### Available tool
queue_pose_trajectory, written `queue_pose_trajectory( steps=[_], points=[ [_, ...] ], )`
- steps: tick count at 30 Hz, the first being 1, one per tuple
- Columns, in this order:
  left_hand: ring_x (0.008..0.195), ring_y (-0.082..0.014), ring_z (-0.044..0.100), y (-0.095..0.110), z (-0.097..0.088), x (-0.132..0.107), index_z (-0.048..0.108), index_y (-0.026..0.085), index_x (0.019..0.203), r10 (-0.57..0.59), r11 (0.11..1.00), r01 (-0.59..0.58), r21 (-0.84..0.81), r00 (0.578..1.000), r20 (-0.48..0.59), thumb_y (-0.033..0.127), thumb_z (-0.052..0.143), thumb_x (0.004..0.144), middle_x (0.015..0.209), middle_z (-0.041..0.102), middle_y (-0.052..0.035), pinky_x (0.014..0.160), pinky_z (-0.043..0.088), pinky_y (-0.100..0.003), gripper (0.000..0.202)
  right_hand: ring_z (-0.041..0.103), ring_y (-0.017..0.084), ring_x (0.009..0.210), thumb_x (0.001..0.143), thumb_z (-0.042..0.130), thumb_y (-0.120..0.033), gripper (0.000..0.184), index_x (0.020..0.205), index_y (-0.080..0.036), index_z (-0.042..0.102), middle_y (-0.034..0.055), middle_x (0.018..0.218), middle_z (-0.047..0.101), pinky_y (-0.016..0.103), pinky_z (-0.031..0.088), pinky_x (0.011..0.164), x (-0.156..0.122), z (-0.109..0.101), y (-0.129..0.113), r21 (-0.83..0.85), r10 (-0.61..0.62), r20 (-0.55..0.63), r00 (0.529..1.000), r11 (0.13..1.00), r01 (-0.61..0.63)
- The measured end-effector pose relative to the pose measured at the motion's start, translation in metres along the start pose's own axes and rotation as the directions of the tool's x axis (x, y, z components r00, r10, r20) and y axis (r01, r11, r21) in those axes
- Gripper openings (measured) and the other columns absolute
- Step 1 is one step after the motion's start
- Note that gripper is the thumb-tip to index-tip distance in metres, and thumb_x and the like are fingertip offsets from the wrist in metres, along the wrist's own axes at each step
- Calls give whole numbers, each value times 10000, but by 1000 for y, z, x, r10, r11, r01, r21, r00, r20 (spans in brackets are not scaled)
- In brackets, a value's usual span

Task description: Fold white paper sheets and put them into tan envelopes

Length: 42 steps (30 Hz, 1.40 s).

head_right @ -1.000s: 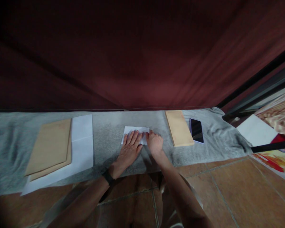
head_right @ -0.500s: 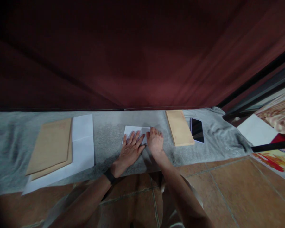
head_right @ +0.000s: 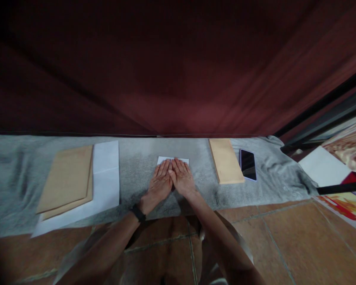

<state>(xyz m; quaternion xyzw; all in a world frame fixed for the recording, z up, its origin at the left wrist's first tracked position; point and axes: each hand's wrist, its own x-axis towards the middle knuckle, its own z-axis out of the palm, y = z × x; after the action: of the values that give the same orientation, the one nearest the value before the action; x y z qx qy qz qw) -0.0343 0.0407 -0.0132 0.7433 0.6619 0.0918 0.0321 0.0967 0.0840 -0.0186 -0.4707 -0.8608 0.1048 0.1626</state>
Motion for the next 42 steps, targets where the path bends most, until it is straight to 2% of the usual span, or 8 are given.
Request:
queue_pose_trajectory(
  steps=[8,13,19,27,31,36,38,42],
  points=[
    [1569,-259,228,-8,-4,4,339,80,1586,-85,996,85,4,995,-61,258,277,1027,1670,307,-152,1283,197,-471,591,274,238,1554,1098,308,-348,533,1586,-148,375,111,1669,301,465,231,1268,-6,1,-1,-142,42,-14,999,989,-43],
    [1567,-277,238,-13,-4,8,360,103,1581,-101,995,101,-9,993,-67,342,305,1044,1674,298,-145,1282,187,-494,591,281,297,1548,1091,324,-404,591,1592,-92,344,177,1661,298,514,254,1245,-11,1,7,-160,99,-42,994,982,-104],
    [1564,-298,242,-13,-5,7,366,108,1578,-99,995,99,-7,991,-92,478,339,1045,1672,296,-169,1278,188,-486,649,280,318,1543,1081,325,-465,678,1569,5,337,239,1641,314,509,258,1240,-18,1,17,-178,125,-81,989,974,-137],
    [1561,-328,243,-12,-7,4,380,143,1572,-79,997,77,-17,990,-117,606,420,998,1667,306,-182,1268,184,-516,739,339,306,1516,1080,310,-369,587,1556,-35,386,201,1620,383,523,272,1231,-26,-8,26,-210,149,-88,985,964,-164],
    [1568,-337,215,-9,-7,3,365,119,1575,-74,997,71,-29,990,-116,565,397,1014,1670,289,-191,1275,139,-555,718,310,308,1532,1074,281,-322,560,1523,-26,440,202,1619,385,546,259,1240,-19,-16,21,-147,129,-99,987,979,-142],
    [1583,-263,173,-3,-7,5,329,79,1586,32,998,-34,-50,999,-44,277,258,1032,1674,304,-146,1300,104,-496,593,273,205,1553,1085,212,-392,594,1596,-120,348,124,1660,339,451,295,1257,-5,-11,4,70,-33,-20,999,997,34],
    [1580,-245,185,-2,-7,5,342,89,1584,20,998,-21,-66,1000,-22,211,225,1011,1669,326,-131,1303,114,-465,598,290,202,1546,1087,196,-408,603,1595,-123,354,125,1646,368,445,278,1265,-3,-5,-1,77,-33,13,999,997,32],
    [1576,-267,202,-2,-6,5,353,88,1582,-5,997,5,-71,1000,-5,209,219,1012,1671,322,-125,1302,133,-488,597,269,232,1554,1091,181,-421,619,1583,-97,371,137,1649,356,472,227,1274,0,2,-4,-12,14,26,1000,1000,-13]
  ],
)
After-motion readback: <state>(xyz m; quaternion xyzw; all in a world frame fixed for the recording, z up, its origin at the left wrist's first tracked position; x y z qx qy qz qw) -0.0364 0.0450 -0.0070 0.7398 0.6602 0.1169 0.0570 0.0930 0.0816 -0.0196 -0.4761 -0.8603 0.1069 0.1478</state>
